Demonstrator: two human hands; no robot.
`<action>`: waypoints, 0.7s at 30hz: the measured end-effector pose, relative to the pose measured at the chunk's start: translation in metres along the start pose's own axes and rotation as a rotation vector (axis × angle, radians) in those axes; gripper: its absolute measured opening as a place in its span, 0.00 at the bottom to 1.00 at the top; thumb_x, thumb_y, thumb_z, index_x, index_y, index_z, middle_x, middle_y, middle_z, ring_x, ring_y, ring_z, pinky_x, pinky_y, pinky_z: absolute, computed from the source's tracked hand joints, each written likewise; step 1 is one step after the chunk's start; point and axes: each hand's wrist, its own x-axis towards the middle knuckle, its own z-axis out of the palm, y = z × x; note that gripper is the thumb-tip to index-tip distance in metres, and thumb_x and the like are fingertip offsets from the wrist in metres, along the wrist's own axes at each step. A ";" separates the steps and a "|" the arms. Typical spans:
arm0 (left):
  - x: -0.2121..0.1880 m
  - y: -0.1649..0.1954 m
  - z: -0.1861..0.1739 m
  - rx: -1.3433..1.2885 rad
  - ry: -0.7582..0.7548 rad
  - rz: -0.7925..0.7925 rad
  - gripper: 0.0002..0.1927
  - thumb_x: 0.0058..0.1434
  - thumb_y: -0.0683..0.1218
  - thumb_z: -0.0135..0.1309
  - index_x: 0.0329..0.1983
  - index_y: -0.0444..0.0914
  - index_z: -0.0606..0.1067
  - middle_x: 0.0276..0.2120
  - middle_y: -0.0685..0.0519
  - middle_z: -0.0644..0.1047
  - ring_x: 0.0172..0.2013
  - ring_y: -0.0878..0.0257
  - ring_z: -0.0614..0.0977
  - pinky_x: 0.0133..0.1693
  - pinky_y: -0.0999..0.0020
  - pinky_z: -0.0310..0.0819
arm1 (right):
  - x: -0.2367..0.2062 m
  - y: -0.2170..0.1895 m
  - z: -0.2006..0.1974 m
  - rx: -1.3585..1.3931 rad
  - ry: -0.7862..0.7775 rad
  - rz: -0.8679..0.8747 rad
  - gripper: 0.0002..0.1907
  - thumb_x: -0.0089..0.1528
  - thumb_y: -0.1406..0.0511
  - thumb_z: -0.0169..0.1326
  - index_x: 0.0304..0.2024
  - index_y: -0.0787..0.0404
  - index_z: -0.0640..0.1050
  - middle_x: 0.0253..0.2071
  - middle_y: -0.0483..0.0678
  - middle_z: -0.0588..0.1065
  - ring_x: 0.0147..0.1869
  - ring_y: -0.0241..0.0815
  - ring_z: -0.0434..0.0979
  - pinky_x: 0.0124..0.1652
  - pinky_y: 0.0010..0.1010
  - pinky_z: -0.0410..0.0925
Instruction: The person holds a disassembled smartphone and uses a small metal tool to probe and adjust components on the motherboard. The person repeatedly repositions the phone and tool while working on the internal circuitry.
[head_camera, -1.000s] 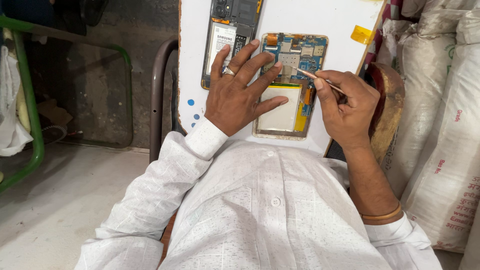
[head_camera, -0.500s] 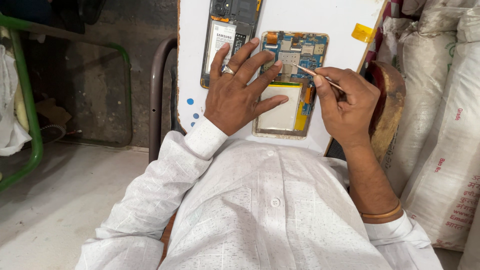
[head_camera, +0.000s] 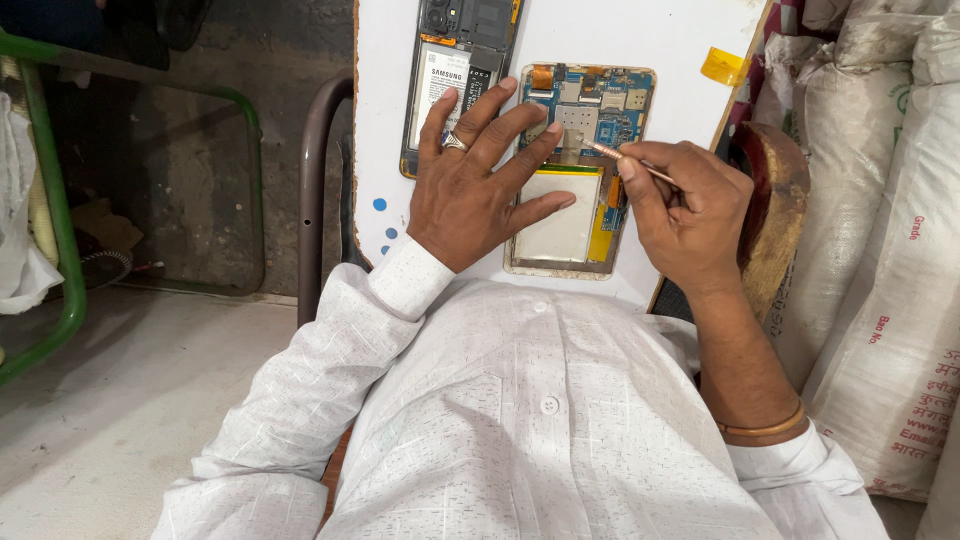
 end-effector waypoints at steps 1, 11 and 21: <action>0.000 0.000 0.000 0.001 0.000 0.000 0.32 0.69 0.73 0.57 0.67 0.51 0.73 0.65 0.57 0.66 0.74 0.60 0.55 0.76 0.48 0.33 | 0.000 0.001 -0.001 0.010 0.013 -0.014 0.08 0.72 0.67 0.60 0.48 0.66 0.82 0.34 0.47 0.79 0.30 0.29 0.72 0.29 0.20 0.62; 0.000 0.002 0.000 0.006 -0.003 -0.009 0.33 0.69 0.73 0.57 0.67 0.50 0.74 0.66 0.57 0.66 0.74 0.61 0.55 0.75 0.49 0.32 | 0.002 -0.008 -0.003 -0.003 0.033 -0.028 0.07 0.75 0.68 0.60 0.51 0.66 0.81 0.35 0.48 0.78 0.32 0.29 0.75 0.32 0.20 0.66; 0.002 0.003 -0.001 0.004 0.007 -0.003 0.32 0.70 0.73 0.56 0.66 0.50 0.75 0.66 0.57 0.67 0.74 0.61 0.55 0.75 0.49 0.31 | 0.010 -0.008 -0.005 0.071 0.036 0.062 0.05 0.72 0.71 0.61 0.48 0.69 0.82 0.31 0.45 0.76 0.27 0.25 0.67 0.26 0.17 0.58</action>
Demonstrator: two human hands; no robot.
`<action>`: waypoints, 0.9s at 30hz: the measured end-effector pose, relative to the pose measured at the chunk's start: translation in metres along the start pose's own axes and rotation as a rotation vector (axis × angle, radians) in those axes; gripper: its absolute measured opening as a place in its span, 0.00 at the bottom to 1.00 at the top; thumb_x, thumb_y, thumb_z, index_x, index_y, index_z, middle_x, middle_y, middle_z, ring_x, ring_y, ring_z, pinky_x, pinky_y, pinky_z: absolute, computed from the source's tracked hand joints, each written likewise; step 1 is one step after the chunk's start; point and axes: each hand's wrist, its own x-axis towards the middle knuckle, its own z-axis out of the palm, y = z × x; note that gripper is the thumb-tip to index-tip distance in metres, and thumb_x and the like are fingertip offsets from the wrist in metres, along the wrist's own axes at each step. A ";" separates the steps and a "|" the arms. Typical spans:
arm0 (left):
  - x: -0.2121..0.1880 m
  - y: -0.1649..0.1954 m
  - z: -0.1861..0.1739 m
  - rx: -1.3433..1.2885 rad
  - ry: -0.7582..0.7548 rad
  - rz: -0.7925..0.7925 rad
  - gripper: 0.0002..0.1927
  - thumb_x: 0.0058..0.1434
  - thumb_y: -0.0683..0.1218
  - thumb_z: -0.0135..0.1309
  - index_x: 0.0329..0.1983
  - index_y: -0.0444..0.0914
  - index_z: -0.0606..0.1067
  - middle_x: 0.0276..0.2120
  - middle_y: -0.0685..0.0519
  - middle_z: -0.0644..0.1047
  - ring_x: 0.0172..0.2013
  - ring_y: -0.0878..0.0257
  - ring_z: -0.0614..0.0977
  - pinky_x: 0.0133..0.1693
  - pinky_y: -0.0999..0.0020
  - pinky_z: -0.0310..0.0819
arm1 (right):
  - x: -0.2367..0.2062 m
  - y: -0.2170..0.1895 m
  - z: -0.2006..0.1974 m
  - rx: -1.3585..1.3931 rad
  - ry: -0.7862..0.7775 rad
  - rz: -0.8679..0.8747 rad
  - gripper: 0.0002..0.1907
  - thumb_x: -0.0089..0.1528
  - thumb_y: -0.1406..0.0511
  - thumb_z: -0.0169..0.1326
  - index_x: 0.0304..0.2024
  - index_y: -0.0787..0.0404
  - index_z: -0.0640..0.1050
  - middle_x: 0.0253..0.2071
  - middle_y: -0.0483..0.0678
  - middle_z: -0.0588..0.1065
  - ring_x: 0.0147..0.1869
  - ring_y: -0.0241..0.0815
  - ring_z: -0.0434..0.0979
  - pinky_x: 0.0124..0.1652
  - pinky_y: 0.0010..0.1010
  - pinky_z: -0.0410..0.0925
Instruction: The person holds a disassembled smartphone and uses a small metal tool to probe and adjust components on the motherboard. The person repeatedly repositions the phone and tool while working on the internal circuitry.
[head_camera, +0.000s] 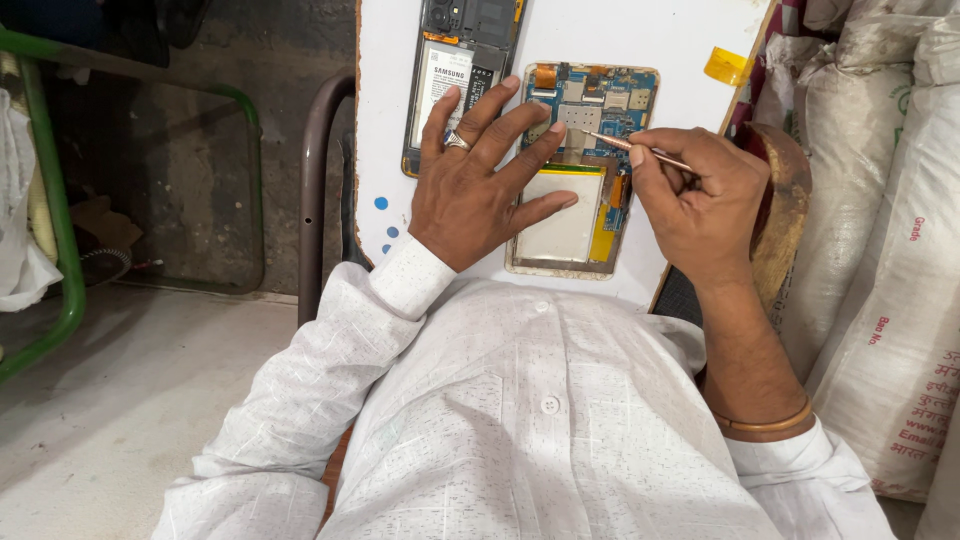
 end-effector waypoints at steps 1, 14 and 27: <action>0.000 0.000 0.000 0.002 0.007 0.003 0.32 0.70 0.73 0.56 0.66 0.50 0.75 0.66 0.57 0.67 0.74 0.61 0.55 0.75 0.49 0.31 | 0.000 0.001 0.000 0.003 0.002 -0.012 0.05 0.72 0.72 0.61 0.48 0.69 0.82 0.32 0.45 0.76 0.27 0.24 0.68 0.26 0.17 0.59; 0.000 -0.002 -0.001 -0.021 -0.010 0.004 0.31 0.68 0.73 0.57 0.64 0.51 0.76 0.64 0.57 0.68 0.74 0.59 0.56 0.75 0.46 0.33 | 0.007 -0.004 -0.004 -0.043 -0.070 -0.014 0.04 0.70 0.71 0.61 0.46 0.69 0.83 0.25 0.39 0.72 0.26 0.24 0.64 0.27 0.19 0.56; 0.000 0.000 -0.001 -0.033 -0.009 -0.003 0.32 0.68 0.73 0.59 0.64 0.50 0.77 0.65 0.57 0.68 0.75 0.60 0.55 0.76 0.48 0.32 | 0.007 0.006 -0.007 0.125 -0.053 0.083 0.05 0.73 0.71 0.60 0.48 0.70 0.81 0.26 0.36 0.70 0.25 0.21 0.62 0.25 0.15 0.54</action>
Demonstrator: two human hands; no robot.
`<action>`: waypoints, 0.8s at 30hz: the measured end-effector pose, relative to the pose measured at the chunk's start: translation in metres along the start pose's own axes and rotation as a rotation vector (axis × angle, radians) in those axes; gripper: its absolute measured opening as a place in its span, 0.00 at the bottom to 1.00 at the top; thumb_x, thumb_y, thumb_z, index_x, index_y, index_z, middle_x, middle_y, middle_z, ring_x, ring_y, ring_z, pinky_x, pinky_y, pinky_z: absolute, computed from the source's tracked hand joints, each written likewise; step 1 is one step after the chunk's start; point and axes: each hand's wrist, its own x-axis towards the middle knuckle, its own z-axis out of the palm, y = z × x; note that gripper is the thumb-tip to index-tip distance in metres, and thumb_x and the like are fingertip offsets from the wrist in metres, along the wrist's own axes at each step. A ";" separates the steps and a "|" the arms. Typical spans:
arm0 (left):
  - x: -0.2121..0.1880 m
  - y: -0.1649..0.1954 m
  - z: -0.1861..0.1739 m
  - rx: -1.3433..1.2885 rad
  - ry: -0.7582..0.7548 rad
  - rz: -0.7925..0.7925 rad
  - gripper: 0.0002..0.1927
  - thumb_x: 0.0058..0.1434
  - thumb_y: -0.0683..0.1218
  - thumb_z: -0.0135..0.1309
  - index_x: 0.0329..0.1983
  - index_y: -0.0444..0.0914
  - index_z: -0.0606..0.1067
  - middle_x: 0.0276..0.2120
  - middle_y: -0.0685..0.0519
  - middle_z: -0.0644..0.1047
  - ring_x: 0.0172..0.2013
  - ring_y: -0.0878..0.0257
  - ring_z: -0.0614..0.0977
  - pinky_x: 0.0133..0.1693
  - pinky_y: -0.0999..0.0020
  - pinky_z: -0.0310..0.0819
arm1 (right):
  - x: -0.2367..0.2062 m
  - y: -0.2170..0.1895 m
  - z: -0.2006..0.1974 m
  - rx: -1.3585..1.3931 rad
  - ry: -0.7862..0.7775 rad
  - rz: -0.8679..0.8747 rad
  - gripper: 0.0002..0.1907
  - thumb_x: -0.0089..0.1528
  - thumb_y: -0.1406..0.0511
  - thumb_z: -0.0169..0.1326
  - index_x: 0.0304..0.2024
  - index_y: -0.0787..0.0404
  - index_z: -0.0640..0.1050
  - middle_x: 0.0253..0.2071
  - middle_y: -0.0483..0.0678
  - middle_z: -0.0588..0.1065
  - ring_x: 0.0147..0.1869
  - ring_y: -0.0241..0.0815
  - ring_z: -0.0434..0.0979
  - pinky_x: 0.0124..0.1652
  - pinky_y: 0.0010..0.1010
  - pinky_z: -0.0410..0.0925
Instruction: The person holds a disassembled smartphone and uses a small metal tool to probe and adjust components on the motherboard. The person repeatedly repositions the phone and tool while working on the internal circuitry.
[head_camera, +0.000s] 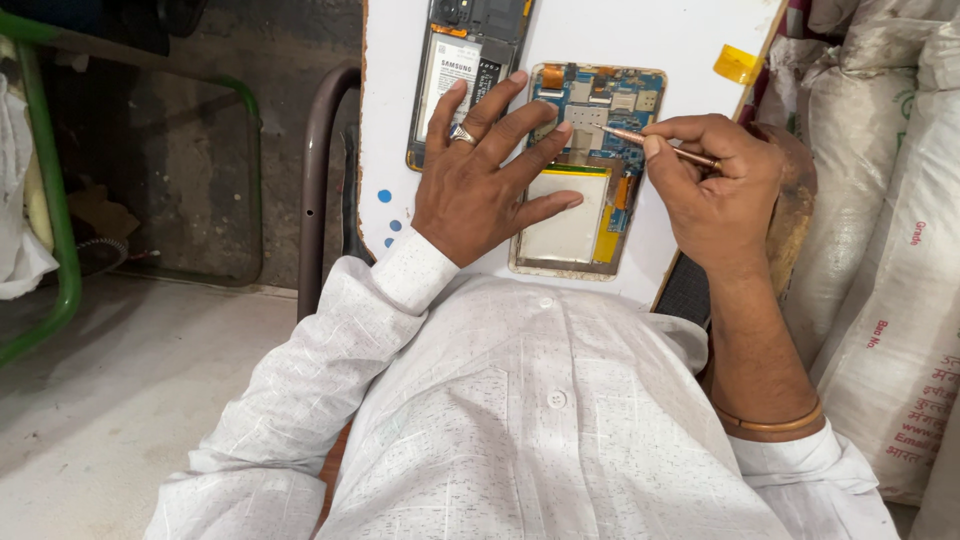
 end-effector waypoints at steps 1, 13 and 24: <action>0.000 0.000 0.000 -0.009 -0.008 -0.003 0.32 0.67 0.73 0.59 0.64 0.50 0.77 0.65 0.58 0.68 0.75 0.59 0.55 0.76 0.48 0.32 | 0.000 0.000 0.001 -0.008 -0.005 -0.004 0.05 0.72 0.71 0.60 0.48 0.70 0.81 0.26 0.36 0.70 0.25 0.21 0.62 0.25 0.15 0.54; 0.004 0.000 0.002 0.000 -0.014 -0.015 0.33 0.66 0.73 0.58 0.64 0.50 0.76 0.65 0.58 0.68 0.74 0.60 0.56 0.75 0.47 0.33 | 0.005 0.001 -0.004 -0.011 -0.102 0.016 0.06 0.71 0.70 0.60 0.45 0.70 0.82 0.24 0.38 0.70 0.25 0.22 0.62 0.25 0.17 0.54; 0.000 0.002 0.000 -0.008 -0.008 -0.019 0.33 0.68 0.73 0.59 0.63 0.47 0.77 0.65 0.57 0.69 0.74 0.61 0.55 0.76 0.47 0.34 | 0.000 -0.002 0.000 -0.037 -0.089 -0.021 0.06 0.73 0.71 0.59 0.49 0.70 0.81 0.30 0.39 0.75 0.31 0.22 0.67 0.30 0.15 0.59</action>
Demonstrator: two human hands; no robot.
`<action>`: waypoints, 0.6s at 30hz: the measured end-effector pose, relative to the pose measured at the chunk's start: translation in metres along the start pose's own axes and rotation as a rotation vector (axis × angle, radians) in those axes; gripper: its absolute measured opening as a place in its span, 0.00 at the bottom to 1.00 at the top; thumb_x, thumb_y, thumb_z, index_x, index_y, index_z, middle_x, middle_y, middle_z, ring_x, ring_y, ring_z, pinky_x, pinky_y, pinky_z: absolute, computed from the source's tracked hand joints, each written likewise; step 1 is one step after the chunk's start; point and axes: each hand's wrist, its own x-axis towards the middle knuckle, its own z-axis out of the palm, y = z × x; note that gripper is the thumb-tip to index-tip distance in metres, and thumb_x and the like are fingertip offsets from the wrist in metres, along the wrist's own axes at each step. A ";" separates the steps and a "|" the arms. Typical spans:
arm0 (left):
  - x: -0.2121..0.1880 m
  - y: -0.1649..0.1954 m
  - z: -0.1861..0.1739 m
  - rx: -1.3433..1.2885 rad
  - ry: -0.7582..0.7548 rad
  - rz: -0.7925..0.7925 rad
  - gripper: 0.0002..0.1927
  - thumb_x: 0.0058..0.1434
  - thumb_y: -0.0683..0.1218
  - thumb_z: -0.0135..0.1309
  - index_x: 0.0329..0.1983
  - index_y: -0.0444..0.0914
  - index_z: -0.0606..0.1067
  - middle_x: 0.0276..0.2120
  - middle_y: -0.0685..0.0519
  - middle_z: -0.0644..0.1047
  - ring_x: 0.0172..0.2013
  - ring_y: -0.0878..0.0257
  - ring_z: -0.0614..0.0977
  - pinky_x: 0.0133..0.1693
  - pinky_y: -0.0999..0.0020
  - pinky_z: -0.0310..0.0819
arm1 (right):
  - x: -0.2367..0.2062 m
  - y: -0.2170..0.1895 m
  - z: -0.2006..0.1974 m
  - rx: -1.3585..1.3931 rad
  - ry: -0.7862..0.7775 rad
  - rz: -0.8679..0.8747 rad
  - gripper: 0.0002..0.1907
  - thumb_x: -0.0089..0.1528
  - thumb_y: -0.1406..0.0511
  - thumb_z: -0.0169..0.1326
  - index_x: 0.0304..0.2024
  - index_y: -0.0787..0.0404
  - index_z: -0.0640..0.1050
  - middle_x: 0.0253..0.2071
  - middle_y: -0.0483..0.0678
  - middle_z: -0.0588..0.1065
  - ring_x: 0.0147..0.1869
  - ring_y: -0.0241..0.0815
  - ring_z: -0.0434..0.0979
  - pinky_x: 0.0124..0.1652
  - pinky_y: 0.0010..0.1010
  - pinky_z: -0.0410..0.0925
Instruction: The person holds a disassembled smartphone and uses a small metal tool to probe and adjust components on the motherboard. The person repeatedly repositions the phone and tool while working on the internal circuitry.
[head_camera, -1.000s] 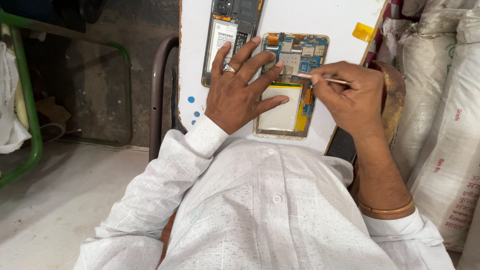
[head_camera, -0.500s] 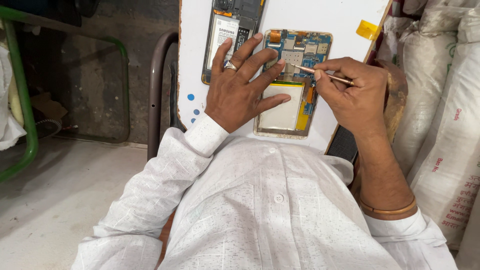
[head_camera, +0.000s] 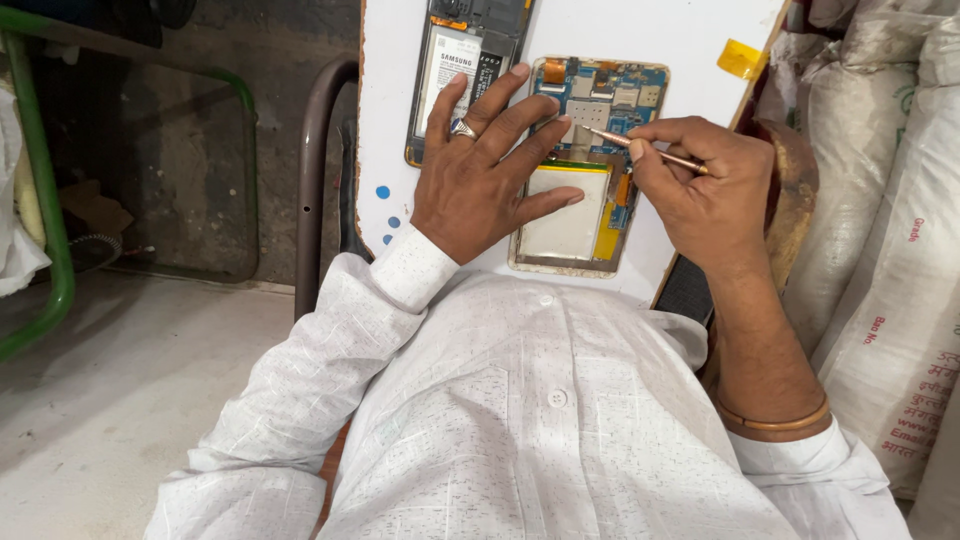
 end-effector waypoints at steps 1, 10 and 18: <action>0.002 -0.001 0.001 0.004 0.011 0.004 0.33 0.68 0.73 0.59 0.63 0.47 0.77 0.65 0.57 0.69 0.74 0.61 0.55 0.76 0.47 0.34 | 0.001 0.000 -0.001 0.002 -0.012 0.025 0.06 0.72 0.71 0.59 0.47 0.70 0.82 0.29 0.39 0.75 0.30 0.22 0.67 0.29 0.15 0.58; 0.003 0.000 0.002 -0.016 -0.001 -0.012 0.33 0.66 0.73 0.58 0.62 0.47 0.77 0.64 0.58 0.69 0.74 0.61 0.56 0.75 0.47 0.34 | 0.004 0.004 -0.001 0.081 0.045 0.047 0.06 0.72 0.70 0.60 0.47 0.70 0.81 0.30 0.39 0.75 0.32 0.22 0.67 0.31 0.15 0.59; 0.004 -0.001 0.003 0.002 0.006 0.001 0.32 0.67 0.72 0.58 0.63 0.48 0.77 0.65 0.57 0.69 0.74 0.61 0.56 0.75 0.47 0.34 | 0.008 0.001 -0.006 -0.029 -0.036 0.043 0.05 0.70 0.70 0.60 0.45 0.69 0.82 0.24 0.39 0.72 0.25 0.22 0.65 0.25 0.16 0.55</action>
